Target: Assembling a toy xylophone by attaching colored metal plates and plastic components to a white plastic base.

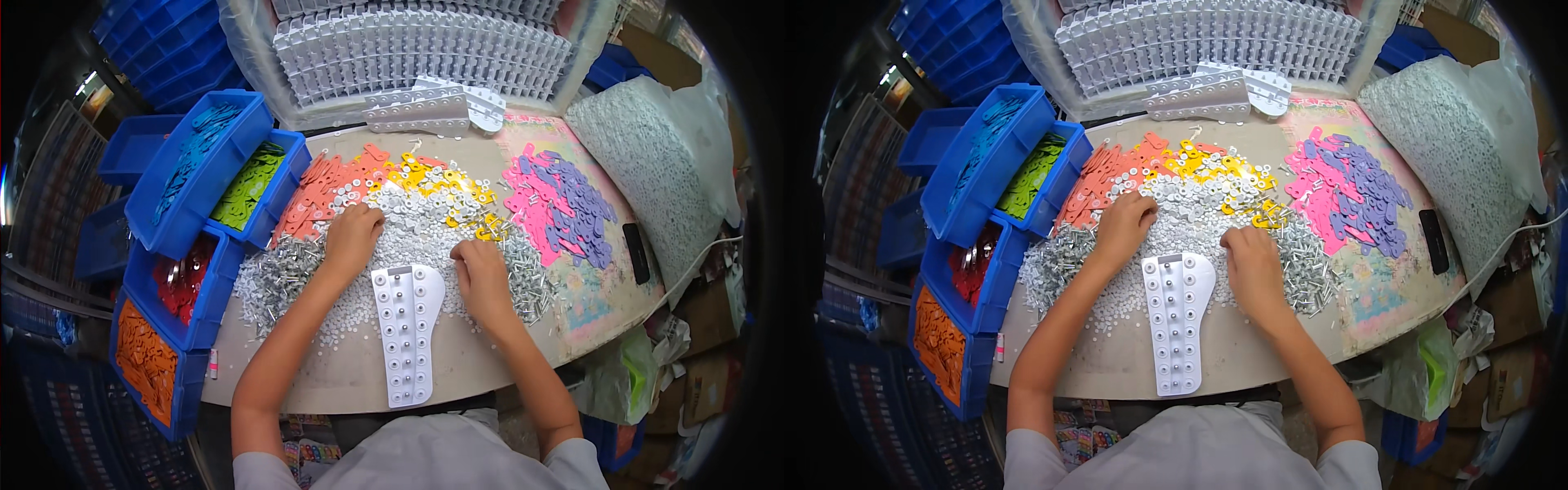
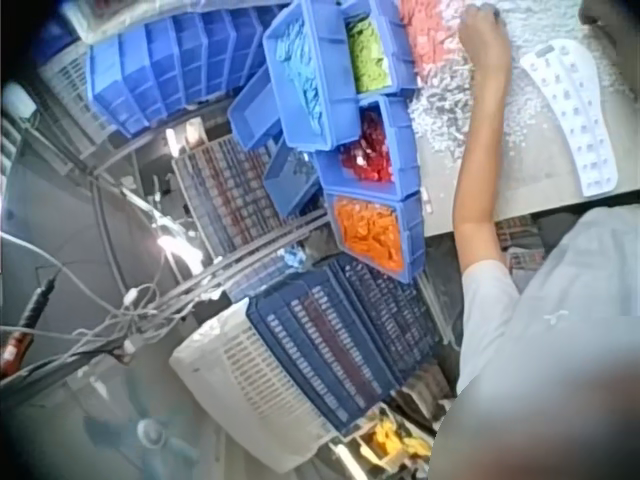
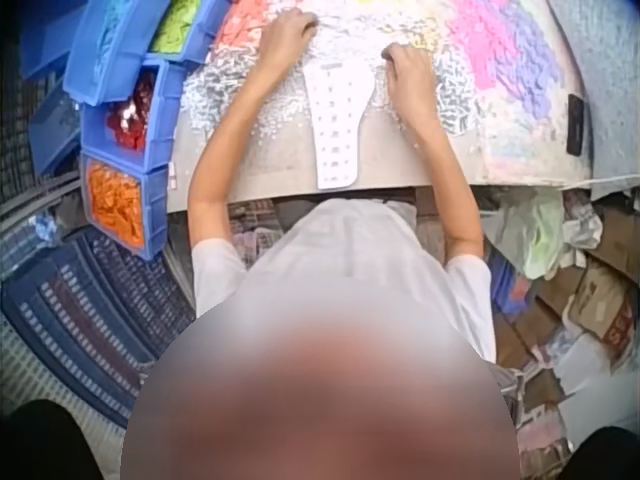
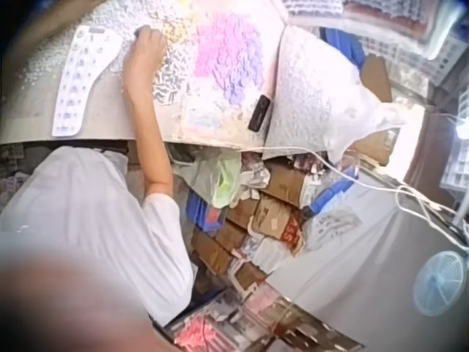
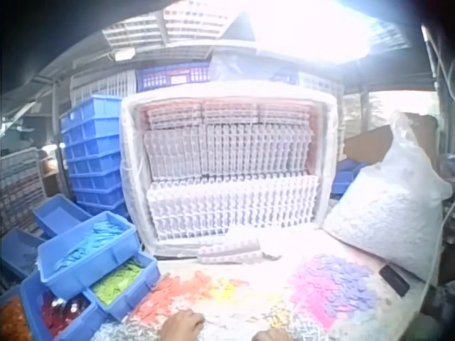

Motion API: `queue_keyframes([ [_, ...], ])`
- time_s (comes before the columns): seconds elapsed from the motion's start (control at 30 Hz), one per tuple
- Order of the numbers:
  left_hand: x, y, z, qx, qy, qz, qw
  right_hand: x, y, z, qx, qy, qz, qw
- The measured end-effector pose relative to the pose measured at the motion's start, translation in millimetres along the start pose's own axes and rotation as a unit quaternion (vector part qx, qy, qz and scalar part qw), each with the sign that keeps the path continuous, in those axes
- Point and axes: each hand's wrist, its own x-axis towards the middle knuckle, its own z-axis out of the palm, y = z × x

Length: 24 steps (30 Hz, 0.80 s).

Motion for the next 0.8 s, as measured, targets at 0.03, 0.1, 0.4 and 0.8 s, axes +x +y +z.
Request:
queue_keyframes([
  [0.03, 0.7, 1.4, -0.3, 0.001, -0.002, -0.003, 1.0, 6.1, 5.7, -1.5, -0.041, -0.038, 0.015, 0.998],
  [0.1, 1.5, 2.9, 0.3, 0.0, -0.006, 0.004, 1.0, 18.4, 13.0, 2.5, -0.06, -0.044, 0.001, 0.997],
  [0.4, -35.3, 46.6, -64.1, -0.195, 0.04, -0.134, 0.971, 70.2, 22.6, 62.5, -0.043, -0.058, -0.045, 0.996],
  [0.8, -124.5, 70.0, -68.5, -0.311, -0.14, -0.102, 0.934, 55.8, -8.7, 32.3, 0.111, -0.096, 0.052, 0.988],
])
